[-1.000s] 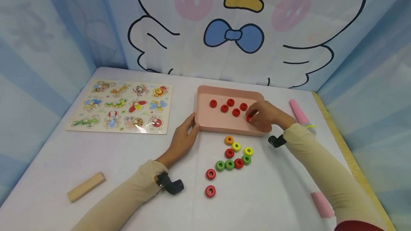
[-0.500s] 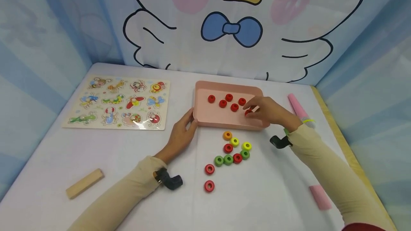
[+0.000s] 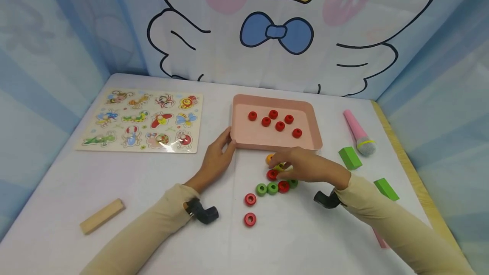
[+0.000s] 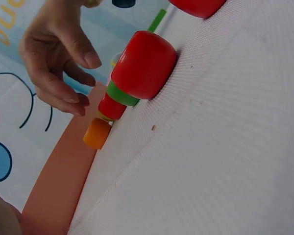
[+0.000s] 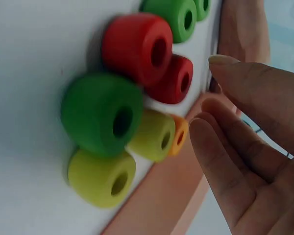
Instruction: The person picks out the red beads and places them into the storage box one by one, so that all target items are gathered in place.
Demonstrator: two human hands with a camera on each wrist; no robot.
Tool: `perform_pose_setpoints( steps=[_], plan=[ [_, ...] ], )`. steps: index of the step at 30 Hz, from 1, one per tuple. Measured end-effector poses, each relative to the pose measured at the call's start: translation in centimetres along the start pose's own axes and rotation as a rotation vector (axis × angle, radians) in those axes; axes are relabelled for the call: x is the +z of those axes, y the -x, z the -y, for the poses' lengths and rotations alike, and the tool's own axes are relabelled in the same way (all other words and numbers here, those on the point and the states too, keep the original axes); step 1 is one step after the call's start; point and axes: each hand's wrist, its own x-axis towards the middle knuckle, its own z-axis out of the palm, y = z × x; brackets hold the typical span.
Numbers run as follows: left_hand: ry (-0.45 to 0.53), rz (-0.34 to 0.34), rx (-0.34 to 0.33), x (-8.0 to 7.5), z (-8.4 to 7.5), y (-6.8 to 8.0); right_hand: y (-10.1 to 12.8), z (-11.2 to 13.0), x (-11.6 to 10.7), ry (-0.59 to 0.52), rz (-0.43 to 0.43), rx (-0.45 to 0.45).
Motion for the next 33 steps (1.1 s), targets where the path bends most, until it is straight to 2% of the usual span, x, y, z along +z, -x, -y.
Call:
perform_pose_setpoints(
  steps=[5,13,26,30,33],
  plan=[
    [-0.001,0.001,-0.008,0.1,-0.1,0.0,-0.5,0.5,1.1,0.099,-0.018,-0.047],
    [0.011,-0.005,0.006,0.1,0.0,-0.1,-0.9,0.4,1.7,0.179,-0.006,-0.034],
    [0.002,-0.011,-0.012,0.2,0.1,0.1,-0.8,0.6,1.9,0.154,0.002,-0.044],
    [-0.003,-0.012,-0.010,0.2,0.0,0.1,-0.9,0.4,0.9,0.072,0.007,-0.044],
    [-0.007,-0.010,-0.012,0.2,-0.1,0.2,-1.1,0.2,-0.7,-0.008,-0.022,-0.034]
  ],
)
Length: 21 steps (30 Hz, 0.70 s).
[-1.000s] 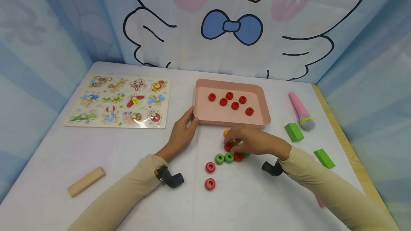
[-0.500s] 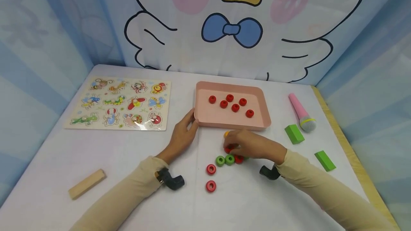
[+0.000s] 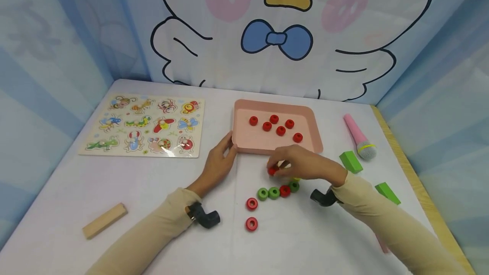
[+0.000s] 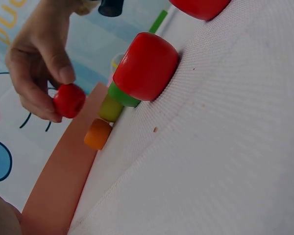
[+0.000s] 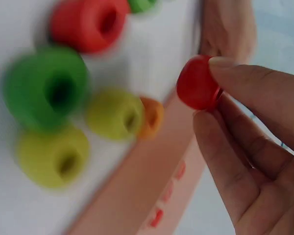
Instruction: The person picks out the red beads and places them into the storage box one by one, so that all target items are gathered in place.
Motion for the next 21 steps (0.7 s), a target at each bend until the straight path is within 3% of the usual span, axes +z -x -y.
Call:
perform_pose_setpoints(
  steps=[4,10,18,21],
  plan=[
    [0.003,0.000,0.005,0.1,0.0,0.0,-0.7,-0.4,-2.4,-0.034,-0.046,0.000],
    [-0.007,0.003,-0.001,0.1,0.1,-0.1,-3.0,-1.0,-4.6,0.099,-0.067,0.010],
    [0.004,-0.005,-0.017,0.0,0.0,0.0,-8.7,-2.4,-5.3,0.153,0.031,0.160],
    [0.007,-0.007,-0.021,0.1,0.1,0.0,-10.5,-3.0,-5.2,0.183,0.060,0.174]
  ],
)
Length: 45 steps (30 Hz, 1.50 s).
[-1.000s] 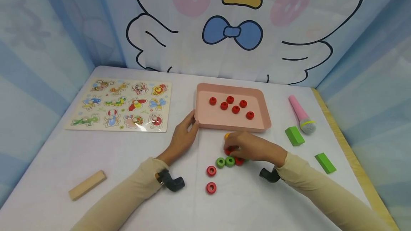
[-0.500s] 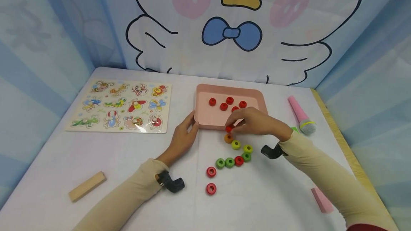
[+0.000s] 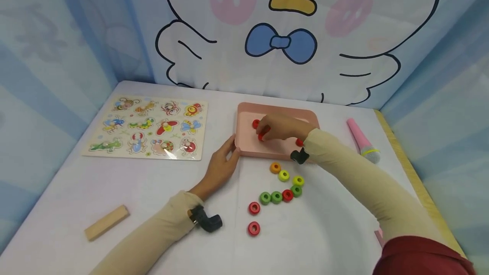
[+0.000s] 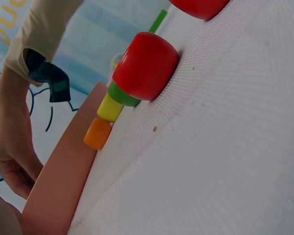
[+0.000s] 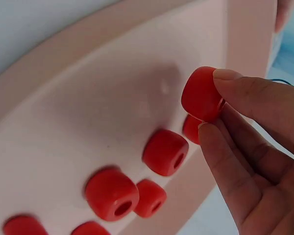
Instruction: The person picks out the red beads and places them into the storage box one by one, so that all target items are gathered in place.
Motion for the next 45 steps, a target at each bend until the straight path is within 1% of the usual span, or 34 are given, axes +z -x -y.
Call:
perform_pose_setpoints(
  steps=[4,9,13,16,19,21,24,26,29,33,36,40,45],
  plan=[
    [0.004,0.001,0.012,0.2,0.1,0.1,-1.3,-0.2,0.3,0.029,0.003,-0.014],
    [0.012,-0.005,0.040,0.1,-0.1,0.2,-2.0,-0.3,0.9,0.034,0.009,-0.024],
    [0.008,-0.006,0.052,-0.1,-0.2,0.2,-2.0,-0.4,1.0,0.002,0.008,-0.008],
    [0.001,0.000,0.039,-0.2,-0.2,0.1,-1.3,-0.3,0.8,-0.032,-0.005,0.016],
    [0.004,0.003,0.030,-0.2,-0.2,0.2,0.1,-0.3,0.6,-0.038,-0.039,0.021],
    [0.009,-0.004,0.033,-0.2,-0.2,0.1,1.4,-0.1,0.5,-0.037,-0.067,0.000],
    [0.009,-0.002,0.033,-0.2,-0.3,0.0,4.0,0.4,0.5,-0.024,-0.098,-0.045],
    [0.005,0.004,0.034,-0.1,-0.2,0.0,6.1,0.7,0.7,-0.037,-0.105,-0.064],
    [-0.008,0.008,0.035,-0.1,-0.1,-0.1,8.8,1.0,1.4,-0.069,-0.114,-0.079],
    [-0.018,0.005,0.045,-0.2,-0.1,-0.1,11.5,1.2,3.2,-0.158,-0.102,-0.095],
    [-0.021,0.013,0.045,-0.2,-0.2,-0.2,12.9,1.4,4.7,-0.216,-0.063,-0.102],
    [-0.026,0.022,0.033,-0.2,-0.3,-0.2,14.0,1.5,6.4,-0.238,-0.021,-0.082],
    [-0.022,0.023,0.033,0.0,-0.1,-0.2,14.6,1.7,7.7,-0.249,0.007,-0.055]
  ],
)
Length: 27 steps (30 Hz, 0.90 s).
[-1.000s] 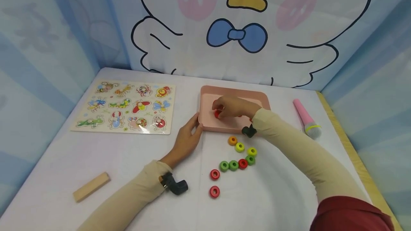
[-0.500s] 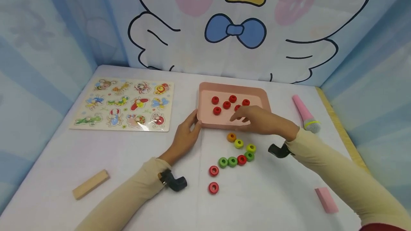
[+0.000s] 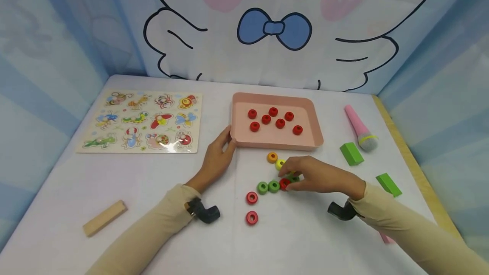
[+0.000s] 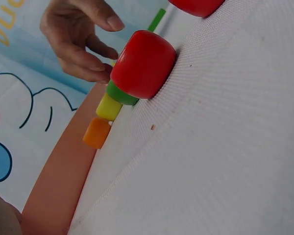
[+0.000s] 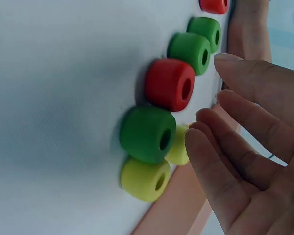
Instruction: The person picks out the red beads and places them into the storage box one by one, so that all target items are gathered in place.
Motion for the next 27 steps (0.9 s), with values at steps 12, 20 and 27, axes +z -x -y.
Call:
perform_pose_setpoints(
  steps=[12,20,27],
  plan=[
    [-0.010,0.010,-0.015,-0.2,-0.5,-0.7,-0.5,0.3,1.2,0.104,-0.032,0.004],
    [0.013,-0.005,-0.029,-0.2,-0.3,-0.6,-0.4,0.6,1.4,0.140,-0.042,0.008],
    [0.018,-0.004,-0.037,0.0,-0.4,0.2,0.0,0.6,1.9,0.132,-0.040,0.005]
  ],
)
